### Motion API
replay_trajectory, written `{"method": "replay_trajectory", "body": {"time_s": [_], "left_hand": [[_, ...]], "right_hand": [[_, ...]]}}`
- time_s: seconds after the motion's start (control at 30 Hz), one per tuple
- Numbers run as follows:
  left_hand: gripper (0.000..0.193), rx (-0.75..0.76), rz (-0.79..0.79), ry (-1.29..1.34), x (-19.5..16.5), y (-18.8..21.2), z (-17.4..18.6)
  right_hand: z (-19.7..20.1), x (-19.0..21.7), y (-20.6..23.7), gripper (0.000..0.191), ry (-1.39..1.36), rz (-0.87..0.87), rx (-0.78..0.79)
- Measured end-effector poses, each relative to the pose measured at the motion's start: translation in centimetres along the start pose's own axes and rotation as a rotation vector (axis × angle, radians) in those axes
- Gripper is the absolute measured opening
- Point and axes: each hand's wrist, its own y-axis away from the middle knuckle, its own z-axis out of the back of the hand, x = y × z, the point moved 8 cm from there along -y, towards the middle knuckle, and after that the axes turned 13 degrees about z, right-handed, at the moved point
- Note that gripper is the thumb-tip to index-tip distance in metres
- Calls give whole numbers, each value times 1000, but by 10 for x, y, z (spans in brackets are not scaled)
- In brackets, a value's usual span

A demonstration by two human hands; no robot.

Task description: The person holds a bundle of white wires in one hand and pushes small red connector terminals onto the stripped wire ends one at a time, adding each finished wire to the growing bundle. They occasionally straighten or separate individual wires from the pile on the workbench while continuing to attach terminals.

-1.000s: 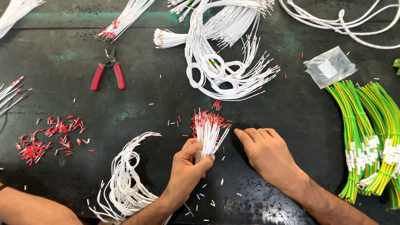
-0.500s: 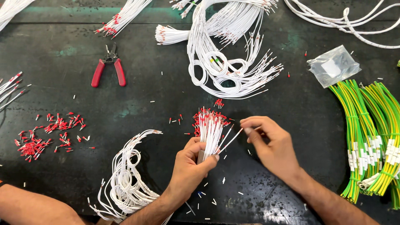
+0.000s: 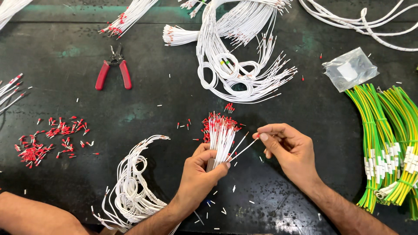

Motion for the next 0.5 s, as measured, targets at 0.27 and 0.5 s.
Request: {"method": "replay_trajectory", "body": {"time_s": [0.27, 0.5], "left_hand": [[18, -8, -11, 6, -1, 0, 0], [16, 2, -19, 59, 1, -1, 0]], "right_hand": [[1, 2, 2, 19, 50, 49, 12], [-12, -2, 1, 18, -13, 0, 127]]}}
